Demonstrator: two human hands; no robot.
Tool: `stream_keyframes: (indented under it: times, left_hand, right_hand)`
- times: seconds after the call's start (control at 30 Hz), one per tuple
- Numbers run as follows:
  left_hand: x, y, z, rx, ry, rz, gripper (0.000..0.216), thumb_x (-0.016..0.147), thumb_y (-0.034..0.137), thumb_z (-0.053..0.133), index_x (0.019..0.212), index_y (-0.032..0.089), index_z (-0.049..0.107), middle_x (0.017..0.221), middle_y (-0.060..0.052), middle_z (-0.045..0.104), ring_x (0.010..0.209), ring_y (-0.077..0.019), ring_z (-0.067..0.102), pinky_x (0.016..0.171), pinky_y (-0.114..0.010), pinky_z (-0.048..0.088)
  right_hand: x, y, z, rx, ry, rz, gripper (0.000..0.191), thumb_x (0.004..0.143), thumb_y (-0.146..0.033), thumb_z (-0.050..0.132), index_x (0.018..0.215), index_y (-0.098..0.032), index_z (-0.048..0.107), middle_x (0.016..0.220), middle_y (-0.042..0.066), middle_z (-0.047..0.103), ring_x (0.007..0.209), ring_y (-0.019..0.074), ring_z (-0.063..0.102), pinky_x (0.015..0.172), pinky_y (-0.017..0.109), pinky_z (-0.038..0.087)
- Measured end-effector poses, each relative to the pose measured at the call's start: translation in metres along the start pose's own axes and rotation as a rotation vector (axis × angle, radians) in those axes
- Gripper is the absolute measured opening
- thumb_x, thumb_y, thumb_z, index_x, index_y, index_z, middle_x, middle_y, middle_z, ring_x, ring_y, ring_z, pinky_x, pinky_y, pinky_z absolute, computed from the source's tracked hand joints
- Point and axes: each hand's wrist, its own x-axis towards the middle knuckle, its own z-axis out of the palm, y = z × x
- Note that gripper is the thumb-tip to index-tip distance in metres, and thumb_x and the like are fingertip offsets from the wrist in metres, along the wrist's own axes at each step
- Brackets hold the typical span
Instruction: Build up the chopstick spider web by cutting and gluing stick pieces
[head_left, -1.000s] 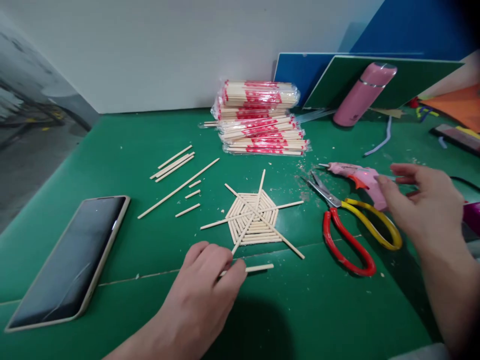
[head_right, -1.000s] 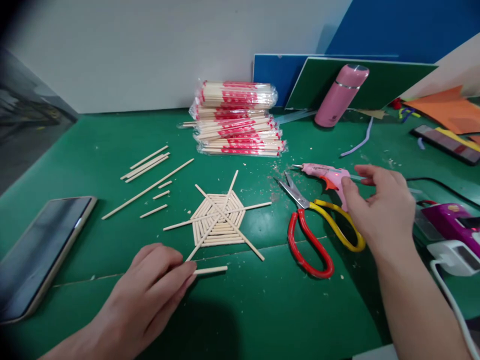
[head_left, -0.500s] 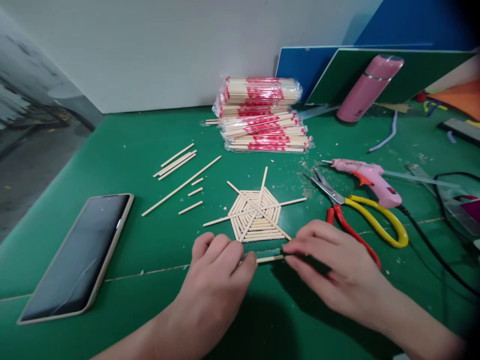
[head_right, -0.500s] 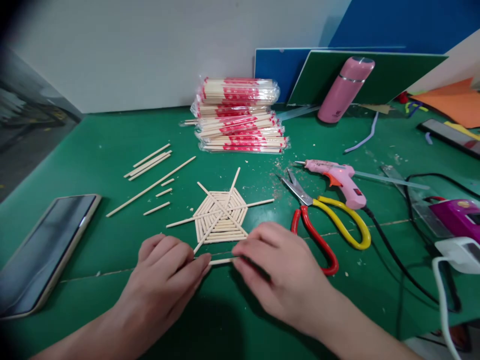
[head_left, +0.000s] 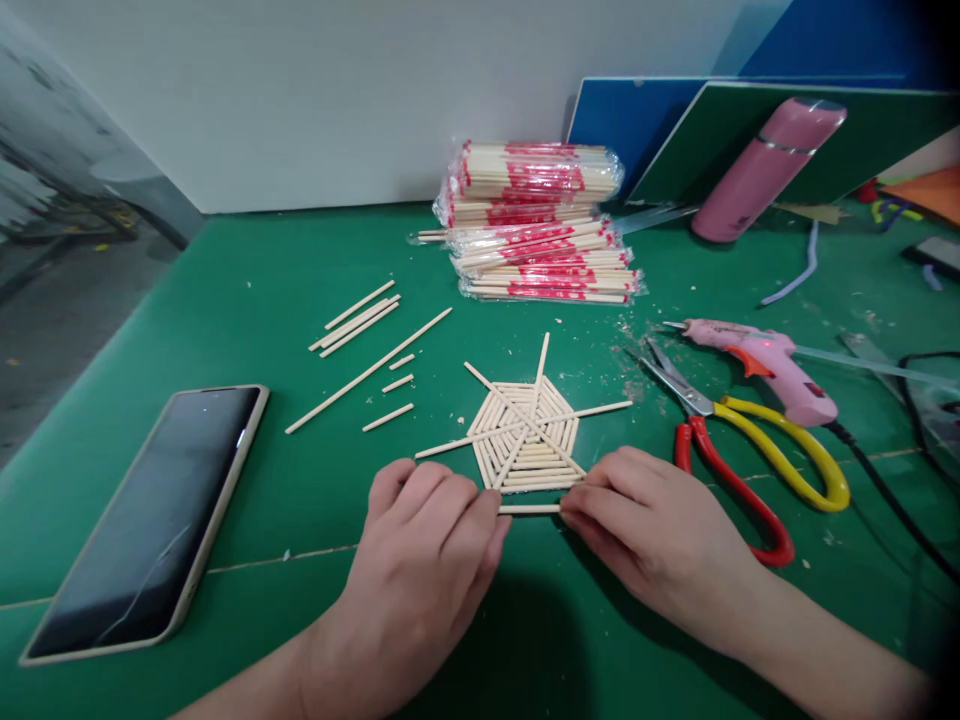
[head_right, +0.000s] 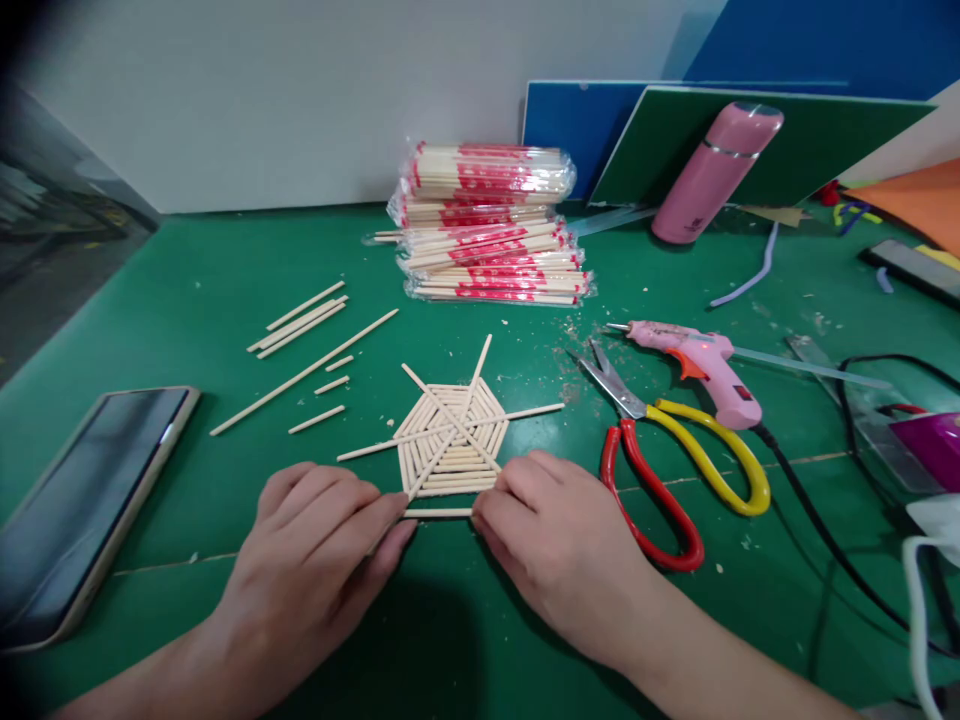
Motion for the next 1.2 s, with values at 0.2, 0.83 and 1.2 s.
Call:
stream_keyframes:
  times: [0.2,0.83,1.2]
  left_hand:
    - [-0.007,-0.008,0.009,-0.051,-0.013,-0.031,0.018,0.084,0.017,0.041,0.084,0.018,0.059,0.071,0.000,0.057,0.067,-0.0152,0.047,0.073,-0.037,0.031]
    - [-0.006,-0.012,0.009,-0.141,-0.056,-0.016,0.010,0.081,0.013,0.045,0.084,0.015,0.055,0.070,-0.001,0.055,0.064,-0.0145,0.046,0.062,-0.031,0.035]
    - [-0.009,-0.014,0.012,-0.097,-0.032,-0.003,0.013,0.079,0.013,0.051,0.091,0.012,0.054,0.076,-0.003,0.055,0.069,-0.0151,0.047,0.066,-0.031,0.038]
  right_hand:
    - [0.000,0.002,0.006,-0.037,0.014,0.008,0.018,0.086,-0.022,0.042,0.083,-0.021,0.060,0.076,0.002,0.057,0.070,0.0131,0.049,0.060,0.026,0.036]
    - [-0.001,0.005,0.001,0.121,0.084,0.119,0.004,0.080,-0.020,0.051,0.079,-0.021,0.056,0.077,0.001,0.056,0.070,0.0120,0.052,0.061,0.024,0.042]
    - [-0.007,0.014,-0.006,0.087,0.024,0.300,0.013,0.075,-0.027,0.055,0.086,-0.022,0.055,0.080,0.001,0.054,0.072,0.0142,0.051,0.063,0.028,0.040]
